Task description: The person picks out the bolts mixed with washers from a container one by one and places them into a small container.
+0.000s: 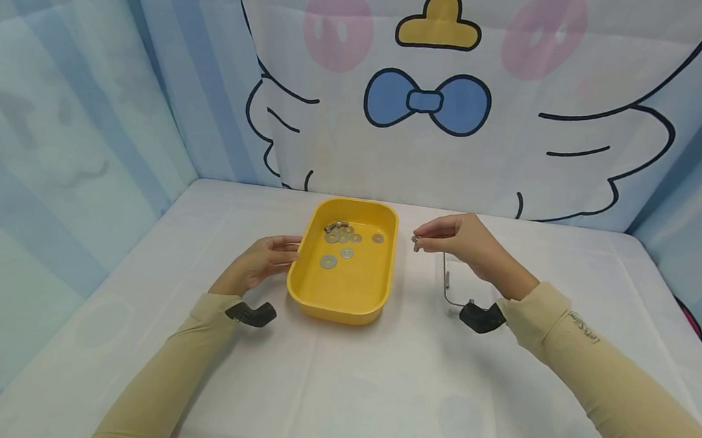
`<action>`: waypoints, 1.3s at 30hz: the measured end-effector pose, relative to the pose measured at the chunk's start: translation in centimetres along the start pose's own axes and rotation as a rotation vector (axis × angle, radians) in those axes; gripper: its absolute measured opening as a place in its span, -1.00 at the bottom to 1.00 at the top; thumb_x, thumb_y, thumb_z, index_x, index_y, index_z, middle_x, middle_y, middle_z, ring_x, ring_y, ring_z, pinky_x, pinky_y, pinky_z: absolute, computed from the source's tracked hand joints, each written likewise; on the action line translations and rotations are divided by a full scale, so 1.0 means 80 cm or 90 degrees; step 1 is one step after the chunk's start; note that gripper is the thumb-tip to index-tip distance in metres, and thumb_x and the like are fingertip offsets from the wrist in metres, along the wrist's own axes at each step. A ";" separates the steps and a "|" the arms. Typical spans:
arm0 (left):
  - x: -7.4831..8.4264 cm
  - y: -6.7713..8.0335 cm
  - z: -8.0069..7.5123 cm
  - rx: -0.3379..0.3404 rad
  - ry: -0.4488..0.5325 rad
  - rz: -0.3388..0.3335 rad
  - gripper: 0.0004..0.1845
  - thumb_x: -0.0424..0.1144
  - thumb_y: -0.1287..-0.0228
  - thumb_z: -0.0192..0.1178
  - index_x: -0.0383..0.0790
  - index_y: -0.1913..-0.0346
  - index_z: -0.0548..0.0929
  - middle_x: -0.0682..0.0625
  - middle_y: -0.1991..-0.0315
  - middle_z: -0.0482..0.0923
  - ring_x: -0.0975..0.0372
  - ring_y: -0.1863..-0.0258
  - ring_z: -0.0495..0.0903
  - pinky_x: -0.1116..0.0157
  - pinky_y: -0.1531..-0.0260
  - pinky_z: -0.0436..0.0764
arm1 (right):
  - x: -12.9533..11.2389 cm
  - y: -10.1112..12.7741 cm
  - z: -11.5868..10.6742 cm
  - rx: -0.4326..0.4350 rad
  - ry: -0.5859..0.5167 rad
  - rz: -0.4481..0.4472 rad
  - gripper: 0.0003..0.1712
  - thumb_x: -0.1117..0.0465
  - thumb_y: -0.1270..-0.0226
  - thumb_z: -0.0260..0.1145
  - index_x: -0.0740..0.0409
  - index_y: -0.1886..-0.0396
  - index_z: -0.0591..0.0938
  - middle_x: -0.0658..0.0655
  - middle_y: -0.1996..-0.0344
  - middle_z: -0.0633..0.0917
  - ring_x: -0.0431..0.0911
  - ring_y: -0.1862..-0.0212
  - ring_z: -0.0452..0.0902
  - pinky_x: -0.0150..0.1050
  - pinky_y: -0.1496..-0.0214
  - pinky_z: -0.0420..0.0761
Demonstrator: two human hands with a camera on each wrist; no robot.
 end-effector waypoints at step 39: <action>0.002 0.002 0.001 0.003 0.001 -0.011 -0.51 -0.41 -0.28 0.14 -0.20 -0.28 0.41 -0.17 -0.24 0.43 0.06 -0.19 0.47 0.19 -0.22 0.51 | 0.108 0.031 -0.062 0.032 -0.079 0.125 -0.32 0.04 -0.21 0.35 0.42 -0.17 0.43 -0.34 0.36 0.66 -0.41 0.22 0.63 -0.36 0.00 0.66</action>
Point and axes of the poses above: each hand's wrist, its own y-axis away from the middle knuckle, its own z-axis out of the palm, x = y × z, the point moved 4 cm from there along -y, towards the middle knuckle
